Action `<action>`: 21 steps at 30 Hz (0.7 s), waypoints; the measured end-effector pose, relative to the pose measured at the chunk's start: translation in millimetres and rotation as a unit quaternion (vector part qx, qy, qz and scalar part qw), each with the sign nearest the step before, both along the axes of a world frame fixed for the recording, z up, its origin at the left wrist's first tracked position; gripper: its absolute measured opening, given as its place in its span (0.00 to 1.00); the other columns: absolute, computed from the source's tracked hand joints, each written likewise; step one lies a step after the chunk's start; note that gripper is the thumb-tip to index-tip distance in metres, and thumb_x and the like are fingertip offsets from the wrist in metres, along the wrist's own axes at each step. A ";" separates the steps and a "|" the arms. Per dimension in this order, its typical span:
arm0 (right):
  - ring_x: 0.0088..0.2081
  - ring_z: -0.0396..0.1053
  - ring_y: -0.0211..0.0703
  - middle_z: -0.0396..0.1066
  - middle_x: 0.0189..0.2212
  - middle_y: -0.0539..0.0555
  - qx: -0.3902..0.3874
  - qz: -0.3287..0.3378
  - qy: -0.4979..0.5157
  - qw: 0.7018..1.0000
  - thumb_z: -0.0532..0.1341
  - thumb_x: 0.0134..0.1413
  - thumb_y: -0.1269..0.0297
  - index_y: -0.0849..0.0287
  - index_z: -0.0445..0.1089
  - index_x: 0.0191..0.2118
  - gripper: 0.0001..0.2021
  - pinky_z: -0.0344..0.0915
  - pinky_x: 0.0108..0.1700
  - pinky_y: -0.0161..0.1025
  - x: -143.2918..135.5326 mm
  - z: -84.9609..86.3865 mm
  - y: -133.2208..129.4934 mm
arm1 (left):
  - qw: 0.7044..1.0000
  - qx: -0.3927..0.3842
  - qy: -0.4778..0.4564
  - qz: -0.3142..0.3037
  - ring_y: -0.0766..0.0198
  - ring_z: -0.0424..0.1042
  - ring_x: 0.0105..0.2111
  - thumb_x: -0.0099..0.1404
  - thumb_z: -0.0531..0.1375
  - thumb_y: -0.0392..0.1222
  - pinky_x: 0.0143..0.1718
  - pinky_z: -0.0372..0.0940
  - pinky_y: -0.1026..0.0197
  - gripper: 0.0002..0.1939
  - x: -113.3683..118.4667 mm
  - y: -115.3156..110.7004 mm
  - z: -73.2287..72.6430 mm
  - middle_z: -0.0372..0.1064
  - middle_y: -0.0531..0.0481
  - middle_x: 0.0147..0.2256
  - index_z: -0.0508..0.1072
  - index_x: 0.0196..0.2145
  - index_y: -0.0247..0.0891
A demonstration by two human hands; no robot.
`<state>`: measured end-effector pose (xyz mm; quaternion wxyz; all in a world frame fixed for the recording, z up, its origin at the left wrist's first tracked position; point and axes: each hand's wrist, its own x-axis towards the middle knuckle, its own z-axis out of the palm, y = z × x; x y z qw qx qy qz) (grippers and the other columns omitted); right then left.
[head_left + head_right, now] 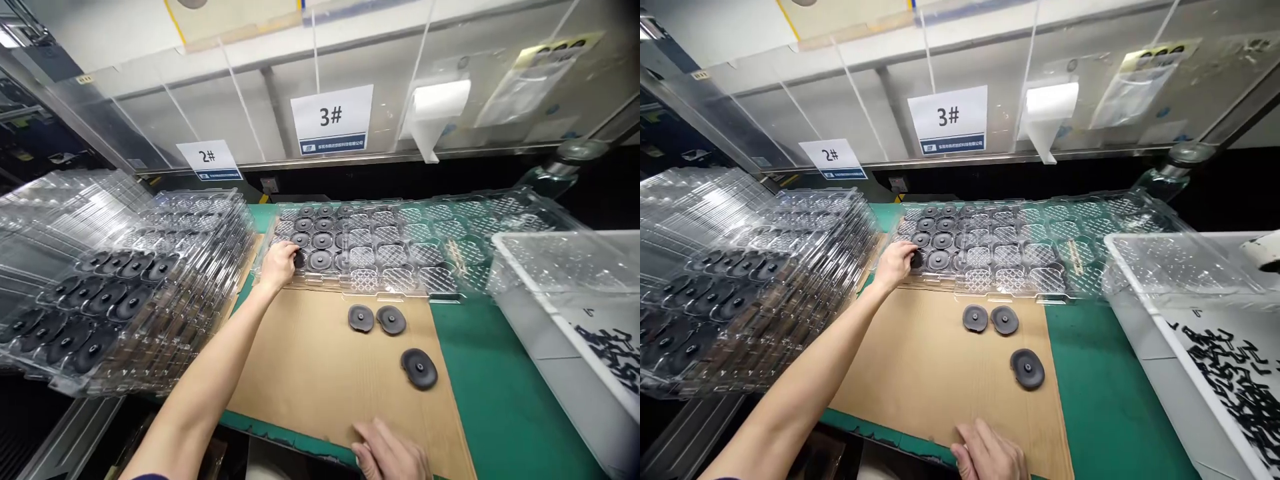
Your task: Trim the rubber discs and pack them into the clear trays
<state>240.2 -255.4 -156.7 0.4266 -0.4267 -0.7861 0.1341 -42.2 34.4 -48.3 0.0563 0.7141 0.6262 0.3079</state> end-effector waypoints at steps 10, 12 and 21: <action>0.26 0.72 0.41 0.71 0.28 0.52 -0.113 0.049 0.051 0.991 0.50 0.73 0.67 0.60 0.72 0.48 0.13 0.68 0.29 0.35 26.4 45.2 11.6 | 0.997 0.038 -0.072 -0.014 0.54 0.78 0.43 0.74 0.54 0.40 0.46 0.73 0.53 0.15 60.0 -187.9 -34.6 0.79 0.42 0.43 0.77 0.52 0.40; 0.29 0.74 0.41 0.75 0.31 0.54 -0.124 -0.029 0.033 0.991 0.49 0.73 0.64 0.59 0.73 0.48 0.15 0.70 0.33 0.36 46.9 50.2 18.5 | 0.994 0.010 -0.102 -0.022 0.57 0.79 0.40 0.74 0.54 0.40 0.41 0.74 0.57 0.14 72.0 -231.6 -47.8 0.80 0.43 0.41 0.78 0.49 0.39; 0.48 0.76 0.50 0.77 0.48 0.59 -0.204 -0.126 -0.154 0.958 0.53 0.72 0.61 0.55 0.71 0.57 0.15 0.69 0.48 0.40 55.0 99.6 89.8 | 0.962 -0.068 -0.265 0.003 0.53 0.76 0.42 0.71 0.57 0.47 0.46 0.70 0.51 0.14 93.7 -286.0 -66.4 0.77 0.42 0.41 0.81 0.45 0.40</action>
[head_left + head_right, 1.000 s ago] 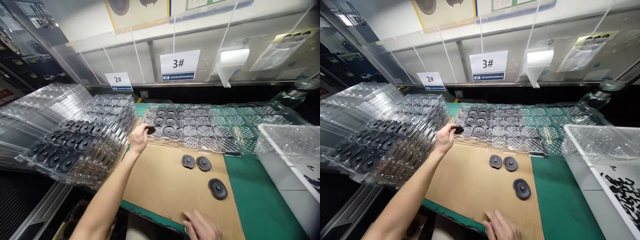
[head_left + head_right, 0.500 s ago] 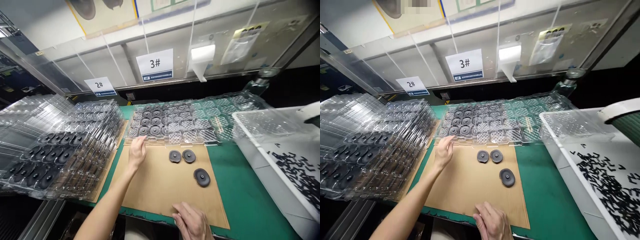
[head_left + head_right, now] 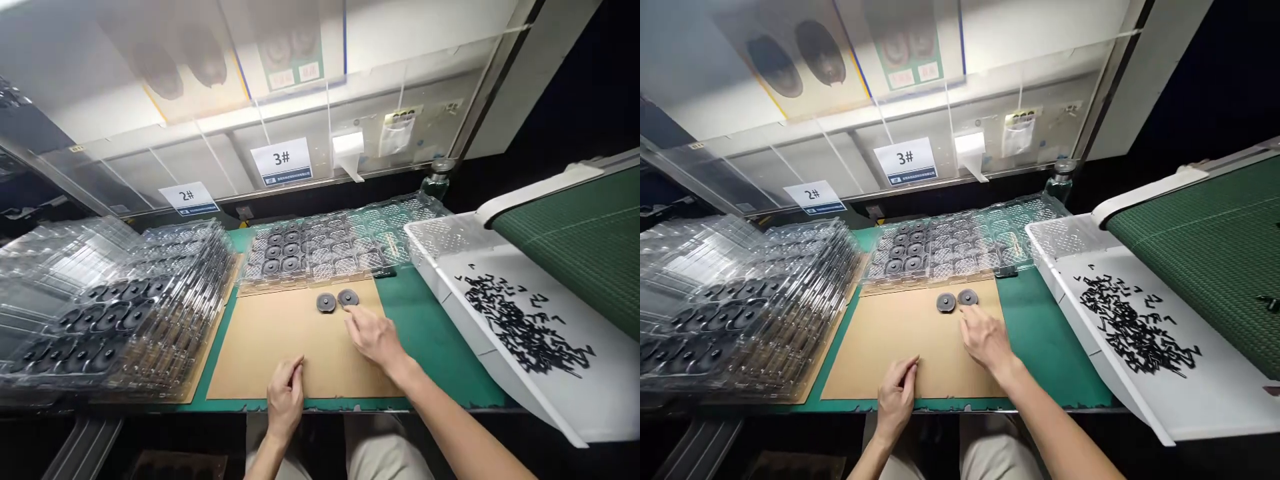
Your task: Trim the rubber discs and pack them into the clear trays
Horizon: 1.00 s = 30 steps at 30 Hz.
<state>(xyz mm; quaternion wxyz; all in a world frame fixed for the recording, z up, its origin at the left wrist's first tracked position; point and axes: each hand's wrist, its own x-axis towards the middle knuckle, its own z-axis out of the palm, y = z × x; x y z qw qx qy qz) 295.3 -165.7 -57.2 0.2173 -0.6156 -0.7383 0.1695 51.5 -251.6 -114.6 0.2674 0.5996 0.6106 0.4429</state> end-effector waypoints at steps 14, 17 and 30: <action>0.45 0.75 0.46 0.77 0.44 0.55 -0.086 0.164 -0.134 0.974 0.58 0.72 0.63 0.58 0.73 0.51 0.10 0.70 0.48 0.44 -71.0 5.5 2.9 | 0.957 -0.148 -0.239 0.065 0.56 0.76 0.33 0.62 0.63 0.67 0.35 0.72 0.55 0.33 -5.3 -27.3 19.4 0.77 0.38 0.37 0.79 0.50 0.34; 0.42 0.77 0.45 0.78 0.41 0.51 -0.065 0.269 -0.122 0.953 0.58 0.68 0.68 0.48 0.73 0.53 0.14 0.65 0.40 0.35 -68.3 8.8 -44.9 | 0.882 -0.249 -0.397 0.044 0.66 0.69 0.22 0.63 0.61 0.69 0.22 0.64 0.64 0.34 -6.2 -49.0 27.1 0.75 0.43 0.30 0.77 0.47 0.32; 0.31 0.67 0.42 0.71 0.29 0.52 -0.225 0.174 0.311 0.907 0.53 0.68 0.44 0.58 0.73 0.40 0.22 0.62 0.35 0.37 -81.3 -4.9 -125.4 | 0.840 -0.211 -0.485 0.118 0.61 0.76 0.34 0.50 0.77 0.50 0.36 0.73 0.62 0.23 -0.3 -89.4 65.7 0.77 0.46 0.37 0.78 0.38 0.34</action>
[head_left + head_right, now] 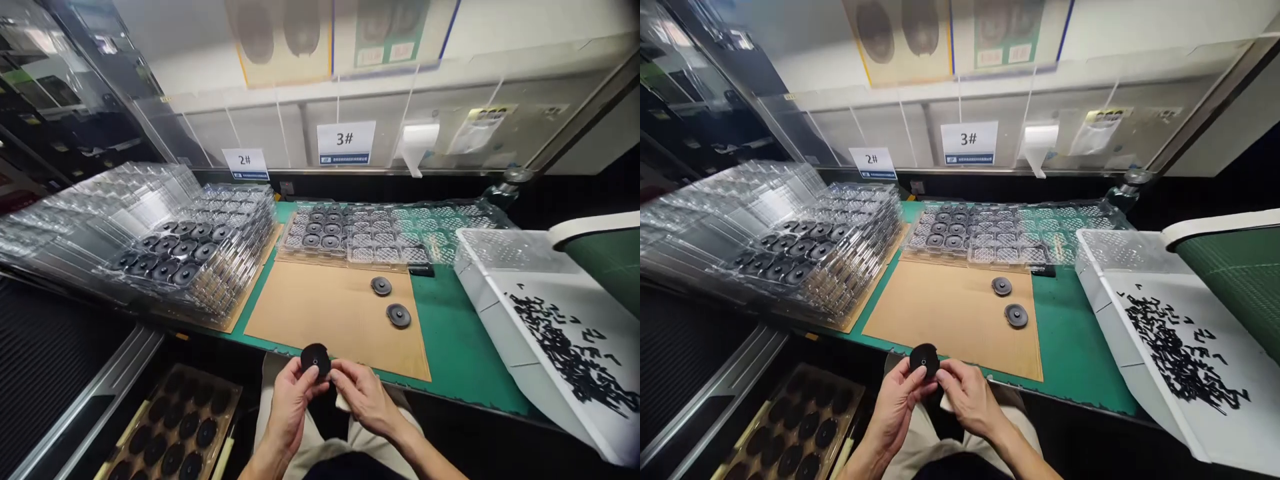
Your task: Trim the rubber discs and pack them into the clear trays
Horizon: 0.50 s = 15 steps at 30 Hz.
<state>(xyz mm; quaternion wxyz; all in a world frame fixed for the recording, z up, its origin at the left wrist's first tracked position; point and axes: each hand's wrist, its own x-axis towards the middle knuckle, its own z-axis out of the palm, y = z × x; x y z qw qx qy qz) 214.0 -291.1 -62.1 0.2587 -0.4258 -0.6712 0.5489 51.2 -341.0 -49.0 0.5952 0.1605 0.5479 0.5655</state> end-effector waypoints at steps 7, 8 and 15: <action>0.17 0.51 0.32 0.54 0.18 0.42 -0.195 -0.006 0.101 0.976 0.56 0.61 0.32 0.55 0.58 0.28 0.29 0.51 0.19 0.31 -0.8 14.3 -16.1 | 0.990 0.077 0.053 -0.104 0.54 0.74 0.48 0.56 0.74 0.47 0.51 0.69 0.57 0.24 -4.7 -16.8 15.7 0.77 0.43 0.47 0.79 0.49 0.39; 0.16 0.51 0.31 0.54 0.17 0.42 -0.221 0.004 0.114 0.969 0.57 0.60 0.32 0.55 0.59 0.28 0.29 0.52 0.18 0.31 0.7 16.8 -16.5 | 0.990 0.085 0.023 -0.112 0.51 0.73 0.53 0.55 0.75 0.48 0.54 0.68 0.55 0.29 -7.3 -18.4 17.7 0.76 0.42 0.51 0.77 0.53 0.41; 0.14 0.49 0.30 0.56 0.17 0.42 -0.303 0.057 0.165 0.937 0.59 0.56 0.29 0.57 0.64 0.30 0.31 0.53 0.15 0.30 2.3 35.8 -15.6 | 0.975 0.124 -0.079 -0.168 0.45 0.69 0.59 0.51 0.78 0.47 0.60 0.65 0.52 0.38 -19.4 -24.4 21.2 0.73 0.39 0.58 0.75 0.59 0.44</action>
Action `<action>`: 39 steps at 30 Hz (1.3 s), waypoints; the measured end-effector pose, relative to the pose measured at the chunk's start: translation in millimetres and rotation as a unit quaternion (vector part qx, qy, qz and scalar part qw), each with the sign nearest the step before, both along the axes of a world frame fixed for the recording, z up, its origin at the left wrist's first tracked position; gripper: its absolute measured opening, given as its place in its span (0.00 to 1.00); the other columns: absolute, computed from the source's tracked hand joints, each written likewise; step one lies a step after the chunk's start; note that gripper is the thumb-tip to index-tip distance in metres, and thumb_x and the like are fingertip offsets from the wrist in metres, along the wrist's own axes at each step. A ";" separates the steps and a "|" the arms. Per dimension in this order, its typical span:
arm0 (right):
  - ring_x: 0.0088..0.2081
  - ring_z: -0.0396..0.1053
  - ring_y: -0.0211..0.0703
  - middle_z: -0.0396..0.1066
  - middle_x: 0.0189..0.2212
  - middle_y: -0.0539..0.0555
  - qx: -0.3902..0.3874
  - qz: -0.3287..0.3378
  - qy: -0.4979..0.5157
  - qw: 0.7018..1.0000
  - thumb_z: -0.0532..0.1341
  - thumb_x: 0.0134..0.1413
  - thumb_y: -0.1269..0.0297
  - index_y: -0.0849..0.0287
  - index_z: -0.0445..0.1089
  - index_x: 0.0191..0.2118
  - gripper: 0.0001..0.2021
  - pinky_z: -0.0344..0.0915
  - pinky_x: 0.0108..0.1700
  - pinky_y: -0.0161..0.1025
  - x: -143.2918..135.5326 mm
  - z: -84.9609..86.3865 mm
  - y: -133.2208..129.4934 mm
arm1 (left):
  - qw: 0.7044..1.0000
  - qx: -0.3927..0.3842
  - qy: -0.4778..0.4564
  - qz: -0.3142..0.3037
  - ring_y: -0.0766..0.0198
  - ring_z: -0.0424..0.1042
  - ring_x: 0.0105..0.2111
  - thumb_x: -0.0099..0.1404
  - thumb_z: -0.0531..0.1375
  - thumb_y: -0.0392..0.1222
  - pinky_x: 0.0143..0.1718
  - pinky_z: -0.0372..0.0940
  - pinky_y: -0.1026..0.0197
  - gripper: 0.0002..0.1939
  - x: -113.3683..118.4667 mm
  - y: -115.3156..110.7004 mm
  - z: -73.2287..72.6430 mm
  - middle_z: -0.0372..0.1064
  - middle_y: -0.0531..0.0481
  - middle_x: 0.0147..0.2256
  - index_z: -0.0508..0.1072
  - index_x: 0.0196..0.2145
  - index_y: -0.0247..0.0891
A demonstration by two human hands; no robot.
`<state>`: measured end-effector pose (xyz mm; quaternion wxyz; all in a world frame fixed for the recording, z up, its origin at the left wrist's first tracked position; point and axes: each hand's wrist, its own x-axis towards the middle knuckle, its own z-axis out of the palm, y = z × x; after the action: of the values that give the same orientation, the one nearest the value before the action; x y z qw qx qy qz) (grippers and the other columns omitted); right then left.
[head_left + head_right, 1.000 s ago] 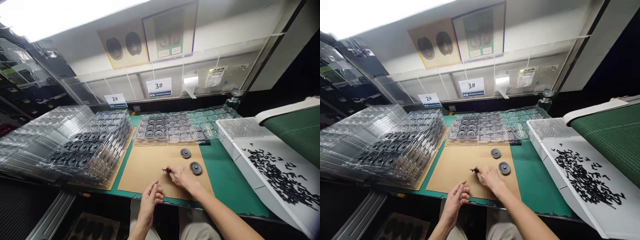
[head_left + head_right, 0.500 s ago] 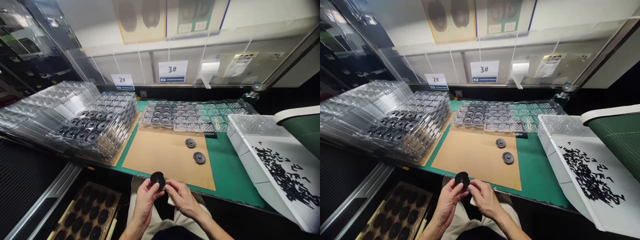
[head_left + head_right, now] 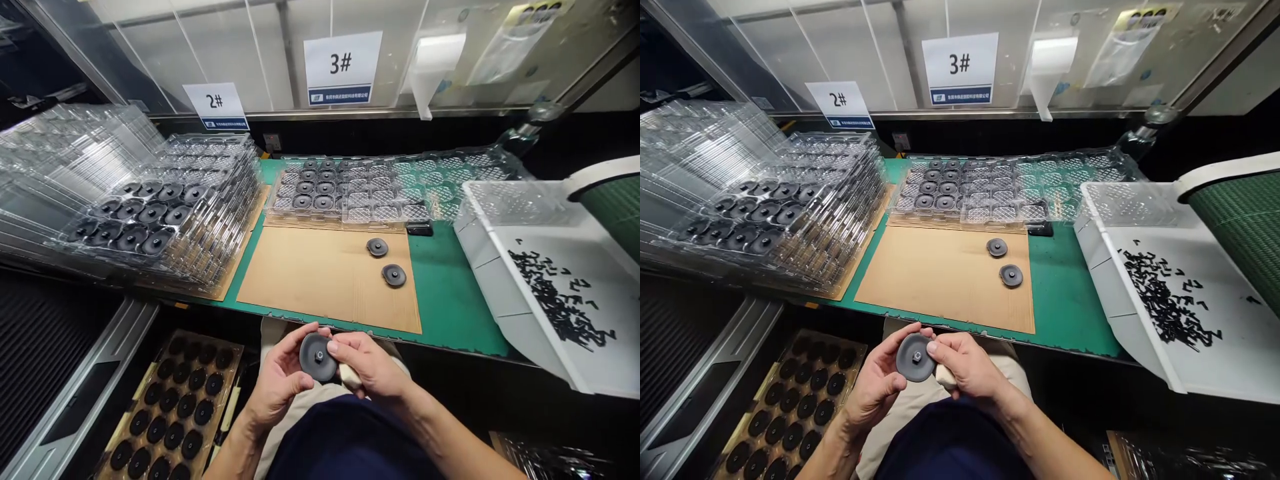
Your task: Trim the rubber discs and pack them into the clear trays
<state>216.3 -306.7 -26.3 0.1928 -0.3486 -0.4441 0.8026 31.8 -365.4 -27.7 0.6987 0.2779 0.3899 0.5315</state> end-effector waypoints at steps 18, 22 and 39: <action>0.39 0.67 0.45 0.71 0.39 0.55 0.564 -0.088 -0.125 0.811 0.54 0.70 0.74 0.57 0.68 0.49 0.09 0.65 0.43 0.43 8.4 49.8 -11.4 | 0.992 -0.046 -0.010 0.117 0.50 0.74 0.54 0.57 0.73 0.50 0.57 0.67 0.55 0.31 9.0 -1.9 22.7 0.78 0.41 0.51 0.76 0.57 0.43; 0.36 0.66 0.44 0.69 0.36 0.53 0.562 -0.103 -0.152 0.806 0.54 0.70 0.74 0.57 0.68 0.44 0.07 0.62 0.40 0.42 8.8 51.1 -10.6 | 0.987 -0.085 -0.034 0.134 0.52 0.76 0.52 0.61 0.71 0.50 0.56 0.69 0.56 0.27 8.8 -2.5 22.9 0.79 0.42 0.50 0.77 0.57 0.42; 0.29 0.60 0.40 0.63 0.28 0.50 0.568 -0.004 -0.205 0.797 0.54 0.70 0.69 0.56 0.68 0.36 0.10 0.55 0.32 0.38 16.5 55.0 0.7 | 0.979 -0.165 -0.048 0.107 0.61 0.72 0.30 0.64 0.67 0.53 0.29 0.72 0.59 0.22 9.1 4.4 26.7 0.77 0.44 0.37 0.82 0.48 0.35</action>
<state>232.8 -306.0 28.7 0.2641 -0.3350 -0.8479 0.3147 40.9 -361.0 -1.0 0.6917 0.0894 0.4656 0.5448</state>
